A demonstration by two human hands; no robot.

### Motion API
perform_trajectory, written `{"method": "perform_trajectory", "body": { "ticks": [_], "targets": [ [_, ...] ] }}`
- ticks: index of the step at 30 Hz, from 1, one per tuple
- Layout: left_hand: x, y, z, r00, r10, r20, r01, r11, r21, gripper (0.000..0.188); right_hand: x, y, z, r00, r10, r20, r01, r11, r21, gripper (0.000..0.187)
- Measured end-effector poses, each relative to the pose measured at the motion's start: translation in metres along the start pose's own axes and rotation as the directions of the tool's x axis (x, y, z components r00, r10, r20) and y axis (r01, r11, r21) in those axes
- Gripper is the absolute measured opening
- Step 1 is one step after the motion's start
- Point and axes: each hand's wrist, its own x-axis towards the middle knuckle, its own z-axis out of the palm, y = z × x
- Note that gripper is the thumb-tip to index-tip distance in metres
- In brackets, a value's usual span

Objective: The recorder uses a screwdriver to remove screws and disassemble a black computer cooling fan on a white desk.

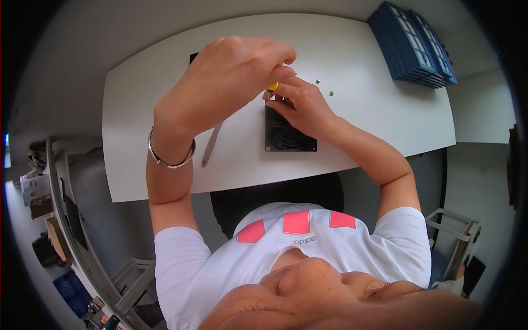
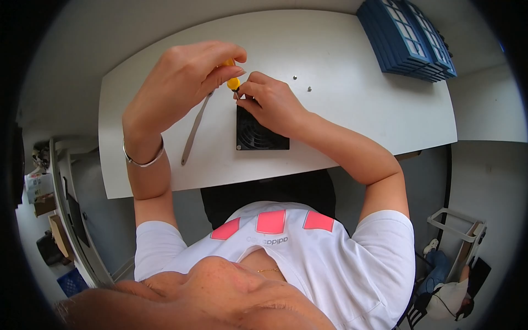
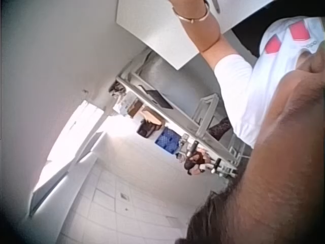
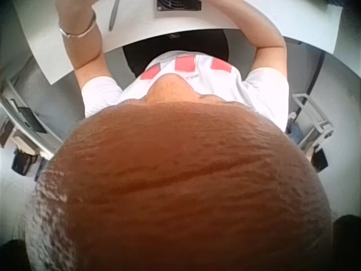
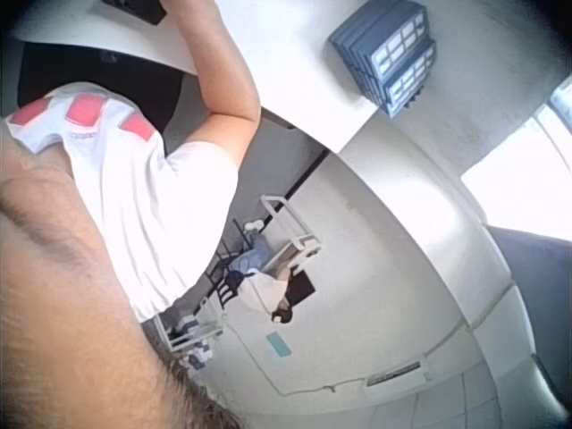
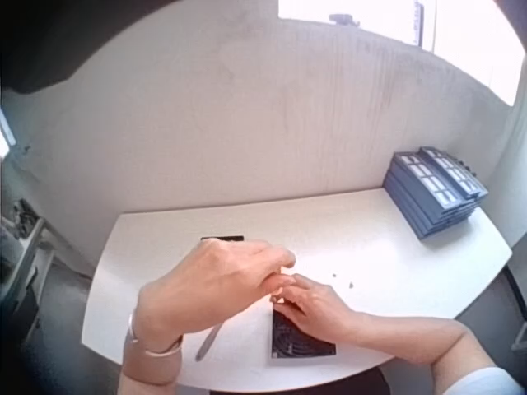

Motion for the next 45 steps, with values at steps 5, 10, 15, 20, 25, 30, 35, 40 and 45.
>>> {"method": "perform_trajectory", "body": {
  "ticks": [5, 10, 15, 20, 25, 30, 35, 40, 45],
  "targets": [
    [0.001, -0.004, 0.005, 0.998, -0.069, 0.008, 0.067, 0.983, 0.169, 0.031, 0.002, -0.009, -0.006, 0.998, 0.057, -0.015, -0.057, 0.998, 0.022, 0.013],
    [0.004, 0.003, 0.007, 0.988, -0.14, 0.062, 0.129, 0.979, 0.155, 0.024, 0.001, -0.003, -0.004, 0.996, 0.089, 0.01, -0.09, 0.995, 0.045, 0.013],
    [-0.01, 0.002, -0.002, 0.983, -0.151, 0.1, 0.149, 0.989, 0.026, 0.022, 0.0, 0.005, 0.003, 1.0, 0.028, -0.011, -0.027, 0.996, 0.081, 0.011],
    [-0.006, 0.006, -0.011, 0.945, -0.243, 0.221, 0.227, 0.969, 0.096, 0.025, 0.001, -0.002, -0.004, 0.999, 0.029, 0.015, -0.03, 0.999, 0.03, 0.014],
    [-0.003, 0.005, -0.007, 0.99, -0.108, 0.095, 0.092, 0.983, 0.158, 0.034, 0.002, -0.002, -0.004, 1.0, 0.018, -0.001, -0.018, 1.0, -0.003, 0.023],
    [-0.001, 0.01, -0.006, 0.991, -0.106, 0.083, 0.091, 0.981, 0.169, 0.036, 0.002, 0.001, 0.001, 0.998, 0.057, -0.017, -0.057, 0.997, 0.045, 0.014],
    [-0.001, 0.009, -0.004, 0.99, -0.132, 0.058, 0.121, 0.979, 0.165, 0.03, 0.001, 0.007, 0.006, 0.999, 0.014, -0.04, -0.013, 1.0, 0.013, 0.014],
    [-0.002, 0.009, -0.003, 0.99, -0.125, 0.059, 0.116, 0.984, 0.138, 0.025, 0.001, 0.006, 0.006, 0.997, -0.035, -0.066, 0.036, 0.999, 0.006, 0.012],
    [-0.002, 0.008, -0.006, 0.989, -0.127, 0.071, 0.114, 0.98, 0.161, 0.023, 0.001, 0.004, 0.002, 0.999, 0.023, -0.048, -0.022, 0.999, 0.027, 0.012]
  ]
}}
